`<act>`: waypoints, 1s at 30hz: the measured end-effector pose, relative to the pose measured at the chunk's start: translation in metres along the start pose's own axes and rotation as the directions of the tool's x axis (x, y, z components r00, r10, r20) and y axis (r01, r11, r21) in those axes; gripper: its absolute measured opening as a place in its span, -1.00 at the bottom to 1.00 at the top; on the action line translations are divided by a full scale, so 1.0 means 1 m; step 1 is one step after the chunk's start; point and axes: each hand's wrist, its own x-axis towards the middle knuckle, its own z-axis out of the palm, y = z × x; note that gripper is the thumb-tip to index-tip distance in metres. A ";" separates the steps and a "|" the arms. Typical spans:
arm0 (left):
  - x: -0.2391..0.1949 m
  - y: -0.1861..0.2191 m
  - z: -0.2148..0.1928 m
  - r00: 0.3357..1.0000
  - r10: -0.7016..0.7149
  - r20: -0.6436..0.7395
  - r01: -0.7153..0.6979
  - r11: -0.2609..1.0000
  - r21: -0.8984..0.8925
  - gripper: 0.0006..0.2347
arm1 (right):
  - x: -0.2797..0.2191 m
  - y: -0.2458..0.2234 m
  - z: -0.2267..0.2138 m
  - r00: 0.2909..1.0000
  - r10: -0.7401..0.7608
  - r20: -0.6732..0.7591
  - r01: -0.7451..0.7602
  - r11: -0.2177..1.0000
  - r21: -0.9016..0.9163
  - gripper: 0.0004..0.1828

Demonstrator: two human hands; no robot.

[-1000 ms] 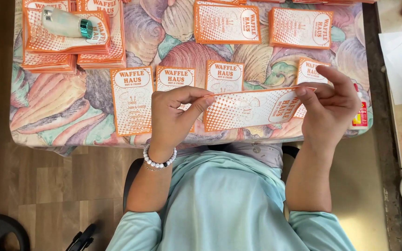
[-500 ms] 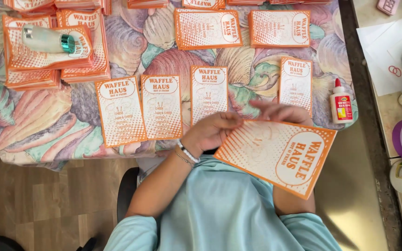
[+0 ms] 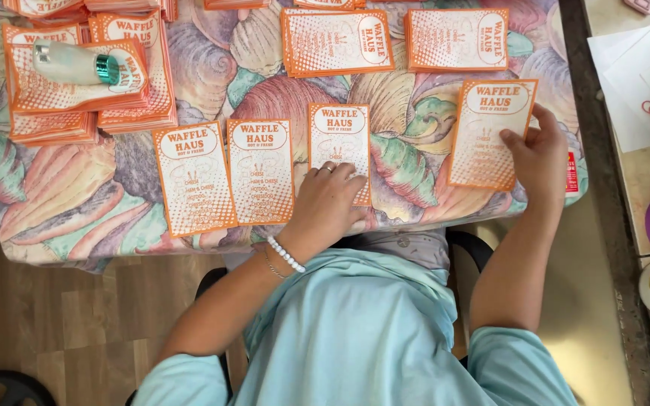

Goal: Applying glue to paper bags and folding them at a gluing station

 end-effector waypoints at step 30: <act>-0.026 -0.042 0.020 0.769 0.386 -0.509 -0.340 0.922 0.185 -0.88 | -0.067 -0.090 0.115 0.936 -0.327 -0.128 0.325 0.945 -0.043 -0.74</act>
